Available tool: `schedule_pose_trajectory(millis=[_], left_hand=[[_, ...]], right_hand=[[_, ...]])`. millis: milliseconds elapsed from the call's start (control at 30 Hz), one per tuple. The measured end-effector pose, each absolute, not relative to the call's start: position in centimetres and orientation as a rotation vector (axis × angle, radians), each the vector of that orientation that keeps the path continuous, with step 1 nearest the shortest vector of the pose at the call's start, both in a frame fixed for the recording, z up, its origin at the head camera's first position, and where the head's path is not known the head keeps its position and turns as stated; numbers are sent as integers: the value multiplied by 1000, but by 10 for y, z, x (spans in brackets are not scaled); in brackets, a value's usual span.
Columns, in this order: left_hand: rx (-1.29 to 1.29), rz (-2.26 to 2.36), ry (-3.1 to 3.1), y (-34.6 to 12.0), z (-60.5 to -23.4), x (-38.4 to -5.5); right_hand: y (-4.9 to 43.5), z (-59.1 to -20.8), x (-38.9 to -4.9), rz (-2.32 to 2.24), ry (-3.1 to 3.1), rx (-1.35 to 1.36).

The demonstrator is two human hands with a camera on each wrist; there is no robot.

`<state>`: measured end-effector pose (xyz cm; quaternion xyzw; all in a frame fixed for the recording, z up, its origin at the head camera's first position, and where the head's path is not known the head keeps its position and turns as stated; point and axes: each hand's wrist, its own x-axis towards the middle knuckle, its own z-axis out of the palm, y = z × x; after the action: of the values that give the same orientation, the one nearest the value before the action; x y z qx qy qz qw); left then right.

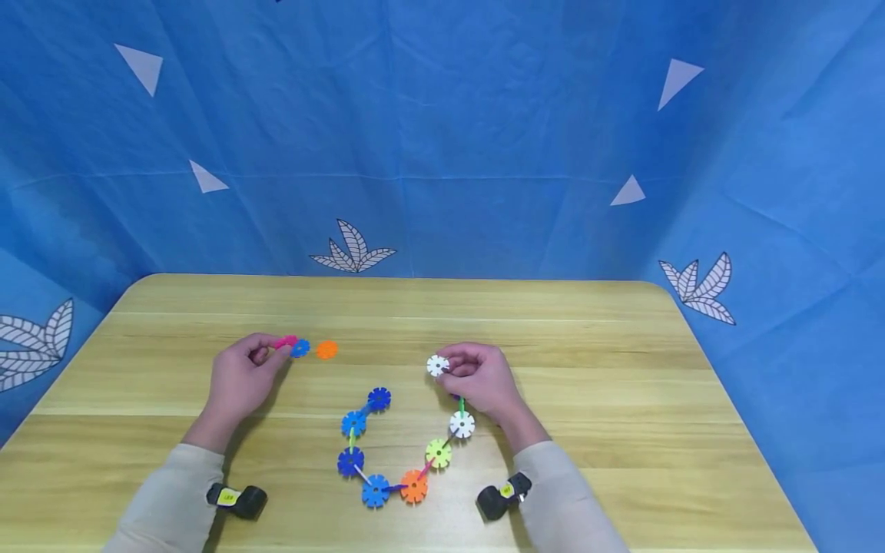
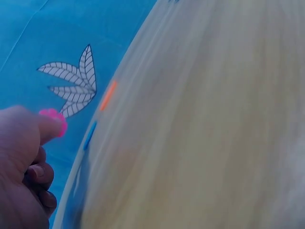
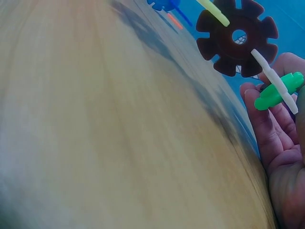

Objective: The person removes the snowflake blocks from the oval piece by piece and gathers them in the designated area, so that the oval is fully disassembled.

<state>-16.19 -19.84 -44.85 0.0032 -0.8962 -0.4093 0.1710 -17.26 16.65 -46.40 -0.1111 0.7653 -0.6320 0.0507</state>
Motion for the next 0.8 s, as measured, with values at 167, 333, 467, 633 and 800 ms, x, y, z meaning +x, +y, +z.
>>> schedule_pose_trajectory(millis=[167,333,467,633,800], left_hand=[[49,-1141,-2557,-205,-448,-161],[96,-1115,-2596,-212,-450,-161],[138,-1087,-2634,-216,-454,-163],[156,-1050,-2671,-218,-455,-163],[189,-962,-2694,-219,-454,-162]], right_hand=[[167,-463,-173,-1909,2340,-331],[166,-463,-172,-1897,2347,-305],[166,-463,-172,-1890,2358,-295],[167,-463,-172,-1896,2359,-284],[166,-465,-173,-1906,2352,-290]])
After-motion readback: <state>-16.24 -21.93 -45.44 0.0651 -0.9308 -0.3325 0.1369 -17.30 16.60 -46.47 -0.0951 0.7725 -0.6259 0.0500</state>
